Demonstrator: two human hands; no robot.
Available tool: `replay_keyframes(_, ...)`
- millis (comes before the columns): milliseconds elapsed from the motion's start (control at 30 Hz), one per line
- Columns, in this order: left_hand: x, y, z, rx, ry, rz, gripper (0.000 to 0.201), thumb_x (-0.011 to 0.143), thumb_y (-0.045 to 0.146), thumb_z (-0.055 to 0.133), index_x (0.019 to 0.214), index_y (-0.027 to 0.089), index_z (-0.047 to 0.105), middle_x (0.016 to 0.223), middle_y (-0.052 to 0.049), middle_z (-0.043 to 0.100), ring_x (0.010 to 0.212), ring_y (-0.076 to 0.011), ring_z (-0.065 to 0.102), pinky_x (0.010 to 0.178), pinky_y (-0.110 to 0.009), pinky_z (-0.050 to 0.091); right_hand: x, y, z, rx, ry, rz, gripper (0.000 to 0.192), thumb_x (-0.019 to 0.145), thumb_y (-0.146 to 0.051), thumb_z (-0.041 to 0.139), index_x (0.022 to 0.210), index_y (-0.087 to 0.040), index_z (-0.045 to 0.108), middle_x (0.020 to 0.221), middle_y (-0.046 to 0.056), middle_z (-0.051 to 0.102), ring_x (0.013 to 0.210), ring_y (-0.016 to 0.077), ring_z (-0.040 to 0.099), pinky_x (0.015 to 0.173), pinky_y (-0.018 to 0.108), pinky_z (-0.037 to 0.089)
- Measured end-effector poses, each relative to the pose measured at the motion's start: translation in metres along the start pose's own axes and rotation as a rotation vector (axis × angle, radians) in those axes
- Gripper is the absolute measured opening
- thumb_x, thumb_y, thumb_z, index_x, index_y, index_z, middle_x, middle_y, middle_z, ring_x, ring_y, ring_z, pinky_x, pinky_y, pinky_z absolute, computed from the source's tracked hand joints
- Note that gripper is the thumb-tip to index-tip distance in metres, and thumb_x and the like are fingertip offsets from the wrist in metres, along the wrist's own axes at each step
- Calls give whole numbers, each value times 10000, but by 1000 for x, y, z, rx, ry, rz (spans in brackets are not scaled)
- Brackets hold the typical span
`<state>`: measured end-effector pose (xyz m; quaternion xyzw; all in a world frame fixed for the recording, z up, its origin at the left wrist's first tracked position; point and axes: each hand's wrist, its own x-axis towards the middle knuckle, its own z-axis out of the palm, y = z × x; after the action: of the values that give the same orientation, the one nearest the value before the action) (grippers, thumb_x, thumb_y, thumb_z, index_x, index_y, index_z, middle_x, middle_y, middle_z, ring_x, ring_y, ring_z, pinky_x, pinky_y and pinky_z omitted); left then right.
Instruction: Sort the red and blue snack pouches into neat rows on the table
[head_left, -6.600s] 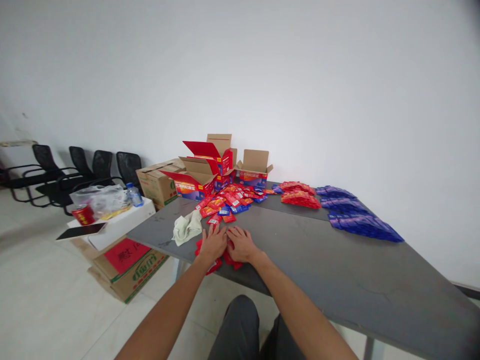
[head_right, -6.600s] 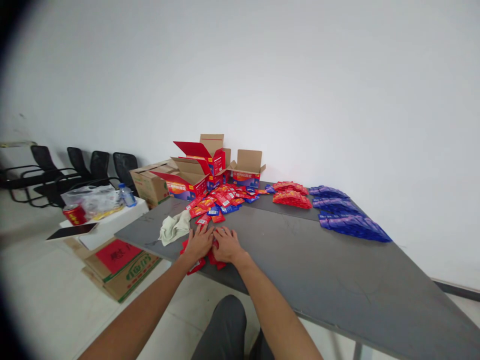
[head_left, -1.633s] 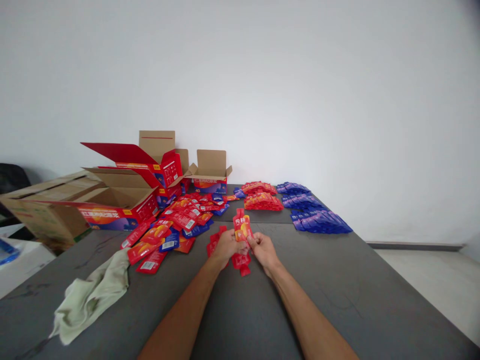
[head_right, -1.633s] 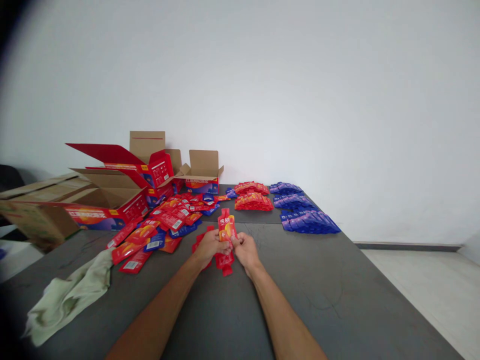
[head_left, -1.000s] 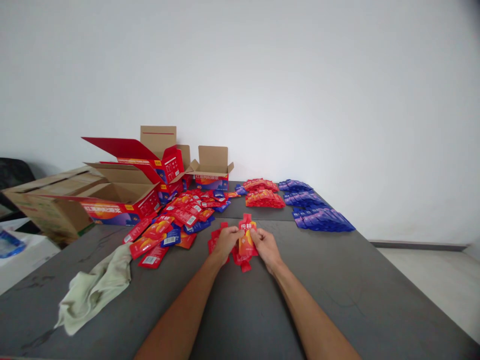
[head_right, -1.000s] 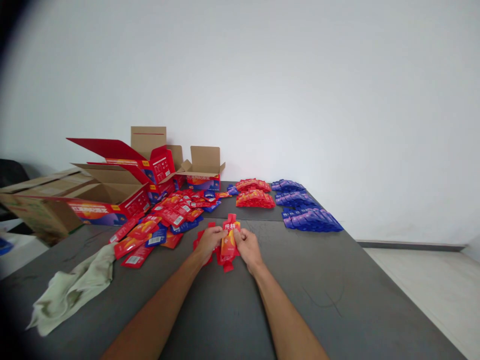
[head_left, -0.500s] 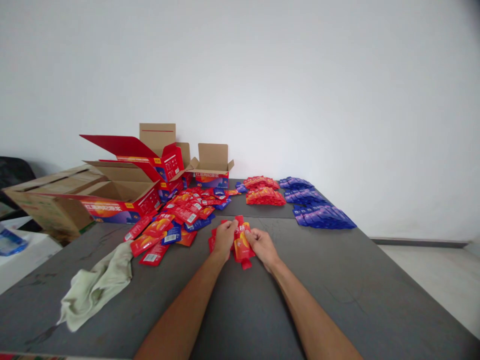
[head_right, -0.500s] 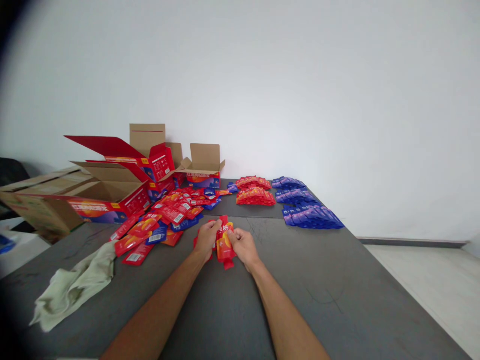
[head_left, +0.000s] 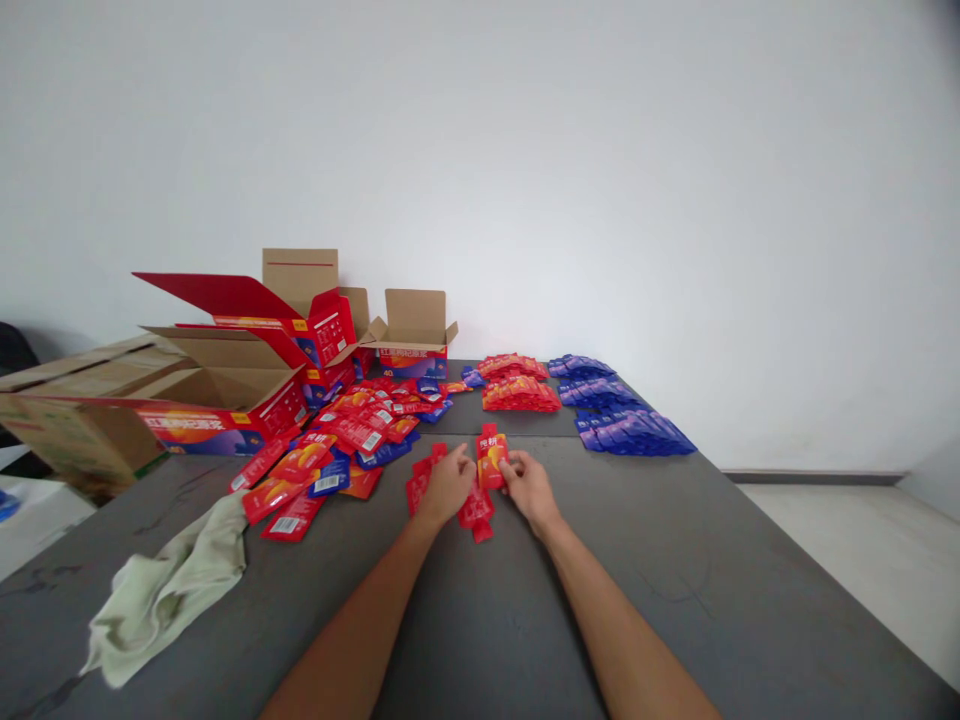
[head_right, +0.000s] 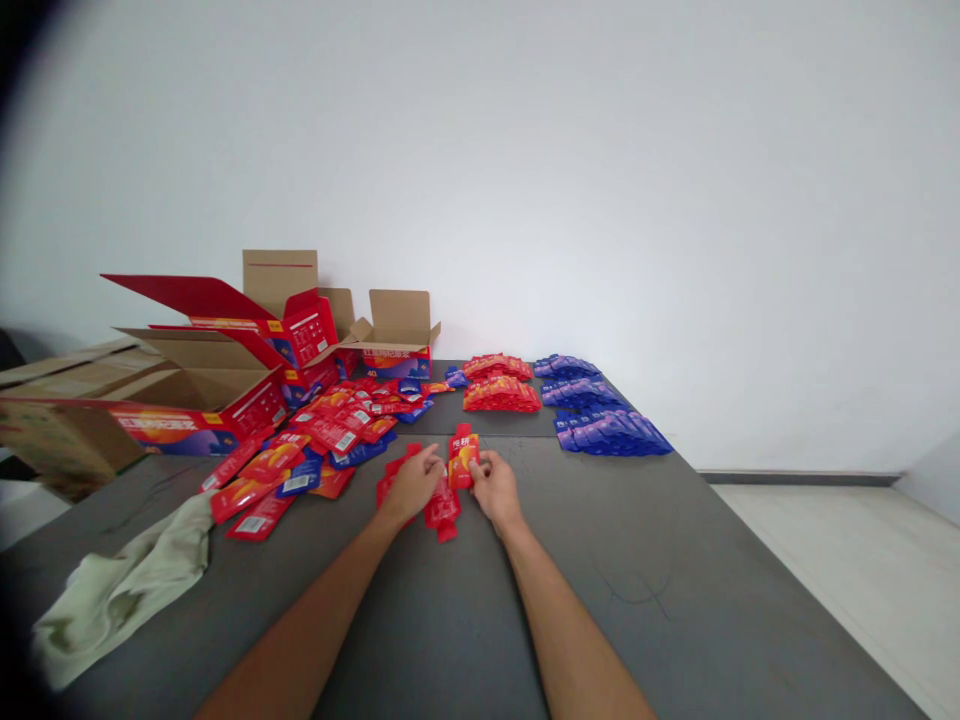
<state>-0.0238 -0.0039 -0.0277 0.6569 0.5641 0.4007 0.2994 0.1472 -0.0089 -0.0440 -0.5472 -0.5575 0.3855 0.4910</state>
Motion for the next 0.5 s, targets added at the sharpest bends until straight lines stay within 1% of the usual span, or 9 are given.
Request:
replay_keyframes(33, -2, 1, 1, 67, -17, 55, 452, 847, 193, 488, 1284, 128, 581, 1090, -111, 710, 983, -183, 652, 900, -298, 474, 4, 4, -4, -82, 41, -23, 393, 824, -524, 532, 1006, -185, 607, 606, -12, 632, 499, 157, 579, 487, 236, 421)
replay_keyframes(100, -6, 4, 3, 179, -49, 180, 441, 813, 121, 475, 1226, 122, 629, 1180, -128, 680, 1096, -192, 618, 989, -307, 441, 9, 10, -13, -242, 109, -59, 397, 848, -491, 507, 1057, -180, 638, 686, 25, 685, 585, 187, 633, 560, 259, 461)
replay_keyframes(200, -11, 5, 4, 335, -127, 301, 441, 741, 67, 497, 1134, 135, 685, 1212, -118, 669, 1155, -214, 585, 1050, -330, 410, 15, 17, -22, -380, 154, -78, 402, 875, -419, 490, 1146, -171, 652, 819, 64, 731, 716, 213, 681, 660, 273, 490)
replay_keyframes(300, -14, 6, 2, 451, -200, 327, 420, 715, 96, 544, 1095, 173, 706, 1218, -96, 670, 1179, -244, 569, 1061, -381, 408, 20, 23, -26, -433, 150, -70, 392, 888, -345, 495, 1212, -178, 639, 930, 73, 740, 815, 214, 694, 739, 269, 497)
replay_keyframes(433, -16, 5, 1, 523, -255, 335, 363, 779, 155, 522, 1086, 200, 711, 1243, -88, 660, 1250, -259, 526, 1084, -426, 386, 24, 26, -28, -560, 160, -57, 405, 890, -274, 515, 1263, -150, 615, 1038, 102, 719, 923, 219, 676, 848, 278, 479)
replay_keyframes(500, -15, 3, 2, 510, -277, 349, 355, 808, 173, 504, 1100, 194, 705, 1256, -94, 652, 1278, -252, 508, 1111, -420, 364, 23, 24, -27, -638, 174, -58, 397, 894, -261, 518, 1255, -131, 620, 1093, 124, 694, 962, 219, 655, 893, 283, 462)
